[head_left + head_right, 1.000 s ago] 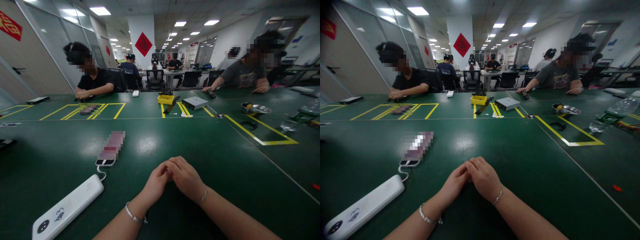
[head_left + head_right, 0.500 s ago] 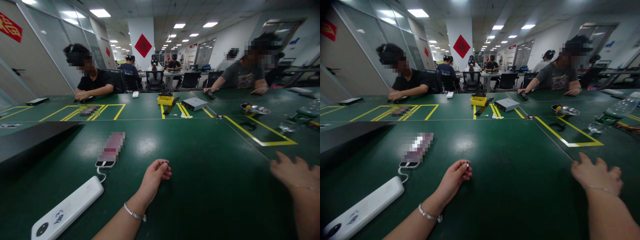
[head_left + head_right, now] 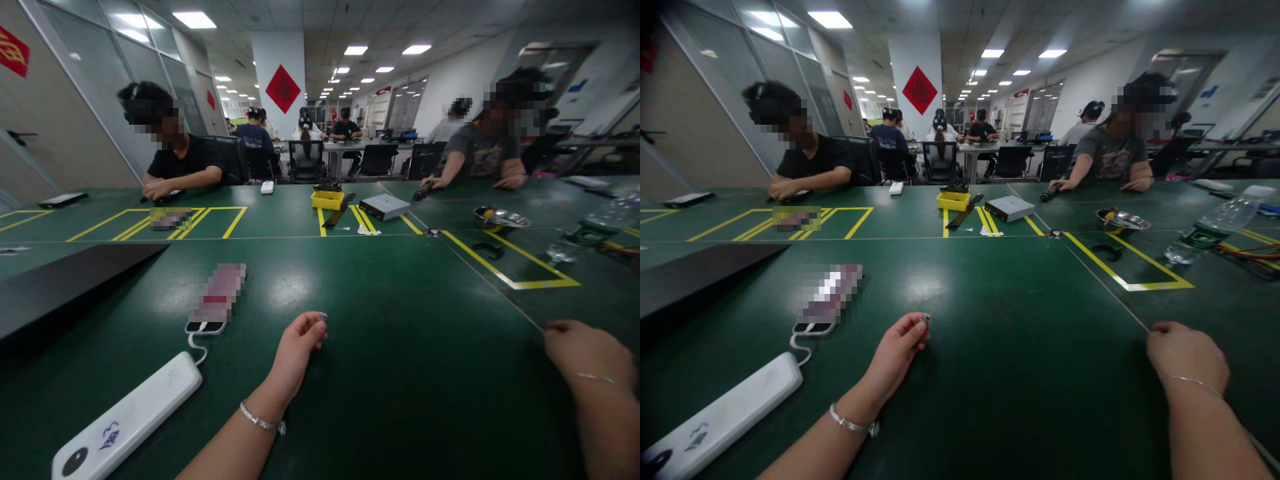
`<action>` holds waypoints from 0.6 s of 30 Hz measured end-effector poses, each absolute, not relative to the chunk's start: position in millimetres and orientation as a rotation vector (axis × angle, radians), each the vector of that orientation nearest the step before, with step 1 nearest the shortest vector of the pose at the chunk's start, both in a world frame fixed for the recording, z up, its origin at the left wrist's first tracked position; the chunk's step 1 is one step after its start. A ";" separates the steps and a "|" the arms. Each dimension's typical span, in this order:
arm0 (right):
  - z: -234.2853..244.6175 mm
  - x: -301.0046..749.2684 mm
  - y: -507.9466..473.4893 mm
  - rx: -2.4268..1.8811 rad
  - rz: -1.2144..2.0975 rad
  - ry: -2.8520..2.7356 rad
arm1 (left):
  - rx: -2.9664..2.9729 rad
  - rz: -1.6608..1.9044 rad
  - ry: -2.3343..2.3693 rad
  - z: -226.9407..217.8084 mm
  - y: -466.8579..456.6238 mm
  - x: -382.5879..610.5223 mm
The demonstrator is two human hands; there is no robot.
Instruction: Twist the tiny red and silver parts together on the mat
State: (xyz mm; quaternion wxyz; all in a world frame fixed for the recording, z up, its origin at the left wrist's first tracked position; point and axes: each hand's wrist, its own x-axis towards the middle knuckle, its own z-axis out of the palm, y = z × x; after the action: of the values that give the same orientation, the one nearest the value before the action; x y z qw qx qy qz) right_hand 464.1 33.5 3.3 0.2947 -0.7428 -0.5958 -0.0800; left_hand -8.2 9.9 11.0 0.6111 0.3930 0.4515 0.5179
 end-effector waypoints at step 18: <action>12.4 139.7 27.4 -1.023 1.759 -0.916 | 1.287 1.192 1.350 11.0 10.4 -9.8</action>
State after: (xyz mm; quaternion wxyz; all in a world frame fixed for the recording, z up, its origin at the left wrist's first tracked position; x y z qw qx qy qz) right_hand 139.7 27.4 12.4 0.4396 -0.4118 -0.3687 0.7080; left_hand -9.8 10.4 11.0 0.4477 0.5201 0.5453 0.4814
